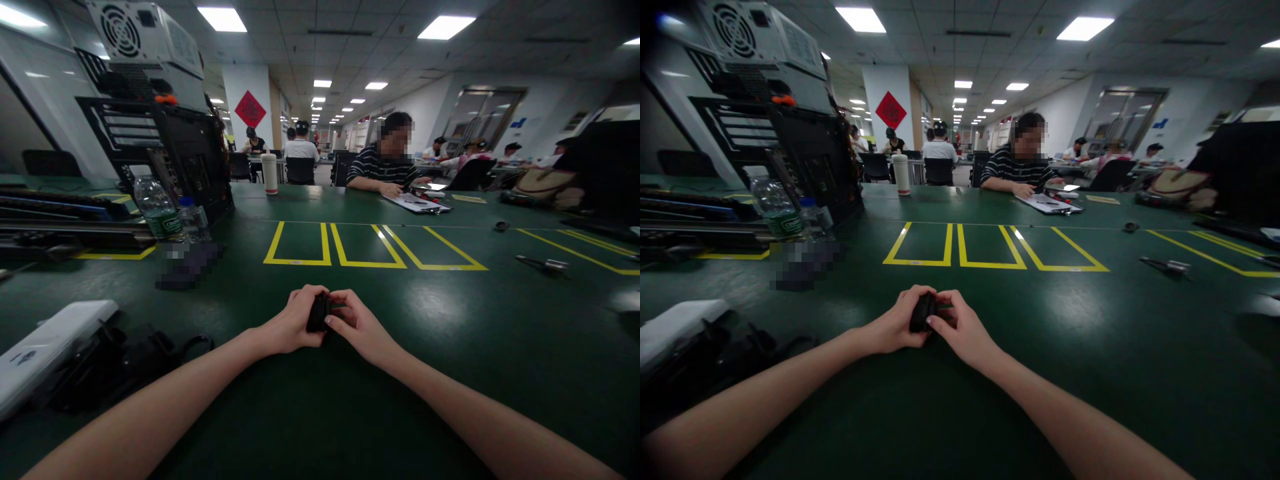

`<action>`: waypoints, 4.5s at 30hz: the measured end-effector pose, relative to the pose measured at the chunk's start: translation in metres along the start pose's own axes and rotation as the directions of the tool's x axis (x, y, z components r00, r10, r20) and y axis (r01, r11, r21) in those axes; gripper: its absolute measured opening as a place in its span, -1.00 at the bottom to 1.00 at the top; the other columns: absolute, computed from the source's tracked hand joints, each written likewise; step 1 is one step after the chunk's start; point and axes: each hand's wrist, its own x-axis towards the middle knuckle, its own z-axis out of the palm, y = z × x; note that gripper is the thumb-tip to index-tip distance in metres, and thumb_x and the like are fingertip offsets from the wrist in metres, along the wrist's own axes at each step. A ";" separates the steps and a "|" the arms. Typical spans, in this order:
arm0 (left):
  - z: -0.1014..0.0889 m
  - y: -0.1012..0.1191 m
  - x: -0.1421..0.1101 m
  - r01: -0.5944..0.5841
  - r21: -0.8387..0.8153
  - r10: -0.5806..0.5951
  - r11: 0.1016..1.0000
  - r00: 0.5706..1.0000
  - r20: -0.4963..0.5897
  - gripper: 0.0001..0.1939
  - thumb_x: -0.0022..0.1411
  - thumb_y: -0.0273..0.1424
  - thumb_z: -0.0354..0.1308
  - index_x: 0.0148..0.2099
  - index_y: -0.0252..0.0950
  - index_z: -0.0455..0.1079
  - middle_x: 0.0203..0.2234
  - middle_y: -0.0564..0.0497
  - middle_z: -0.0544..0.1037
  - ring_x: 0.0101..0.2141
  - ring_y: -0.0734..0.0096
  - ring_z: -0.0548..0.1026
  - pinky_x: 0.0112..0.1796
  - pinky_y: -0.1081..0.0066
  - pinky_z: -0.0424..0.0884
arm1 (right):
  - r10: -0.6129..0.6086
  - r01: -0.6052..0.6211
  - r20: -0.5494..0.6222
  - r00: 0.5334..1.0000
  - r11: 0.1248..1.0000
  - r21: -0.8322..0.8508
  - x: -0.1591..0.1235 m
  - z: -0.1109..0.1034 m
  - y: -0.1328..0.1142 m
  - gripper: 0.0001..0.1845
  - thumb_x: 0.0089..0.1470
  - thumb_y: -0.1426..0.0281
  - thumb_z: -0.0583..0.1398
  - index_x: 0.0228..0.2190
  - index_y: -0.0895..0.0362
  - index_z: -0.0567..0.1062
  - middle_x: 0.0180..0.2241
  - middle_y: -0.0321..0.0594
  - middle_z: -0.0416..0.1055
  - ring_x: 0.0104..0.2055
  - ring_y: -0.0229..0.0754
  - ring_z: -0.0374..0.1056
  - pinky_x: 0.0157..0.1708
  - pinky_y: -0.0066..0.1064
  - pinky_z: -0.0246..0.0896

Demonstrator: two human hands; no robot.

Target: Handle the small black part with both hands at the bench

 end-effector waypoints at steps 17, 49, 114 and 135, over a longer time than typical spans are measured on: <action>-0.001 0.000 -0.001 0.025 -0.020 -0.025 0.999 1.000 -0.006 -0.38 -0.03 -0.48 0.15 0.06 -0.20 -0.03 -0.10 -0.08 0.22 -0.10 0.15 0.23 -0.11 0.15 0.21 | 0.030 -0.030 -0.017 0.999 0.999 -0.016 -0.001 0.002 -0.002 -0.73 0.01 0.40 0.11 -0.19 0.06 0.22 -0.16 -0.24 0.27 -0.13 -0.18 0.30 -0.16 -0.25 0.27; 0.001 -0.001 -0.001 0.009 -0.001 -0.009 1.000 1.000 -0.008 -0.38 -0.02 -0.46 0.15 0.06 -0.24 -0.05 -0.09 -0.10 0.18 -0.09 0.18 0.22 -0.08 0.17 0.20 | -0.040 0.038 -0.038 0.998 0.999 -0.037 -0.001 0.000 -0.002 -0.84 0.01 0.41 0.12 -0.28 0.07 0.28 -0.21 -0.27 0.26 -0.07 -0.16 0.24 -0.14 -0.26 0.25; 0.015 -0.016 0.003 0.070 -0.026 -0.072 0.997 0.995 -0.065 -0.31 -0.13 -0.52 0.20 0.04 -0.17 -0.01 -0.11 -0.05 0.19 -0.11 0.15 0.22 -0.14 0.17 0.24 | 0.003 -0.005 0.066 0.998 1.000 0.017 -0.001 -0.004 -0.004 -0.75 -0.01 0.44 0.14 -0.24 0.07 0.25 -0.20 -0.27 0.27 -0.11 -0.19 0.27 -0.13 -0.27 0.24; -0.001 0.001 -0.001 0.015 -0.020 -0.015 1.000 1.000 0.003 -0.38 -0.03 -0.50 0.15 0.06 -0.19 -0.02 -0.08 -0.07 0.19 -0.09 0.15 0.21 -0.09 0.13 0.18 | 0.010 -0.012 0.064 0.998 0.999 0.030 -0.002 -0.004 -0.004 -0.75 -0.02 0.40 0.16 -0.25 0.06 0.23 -0.20 -0.27 0.27 -0.12 -0.18 0.29 -0.13 -0.24 0.25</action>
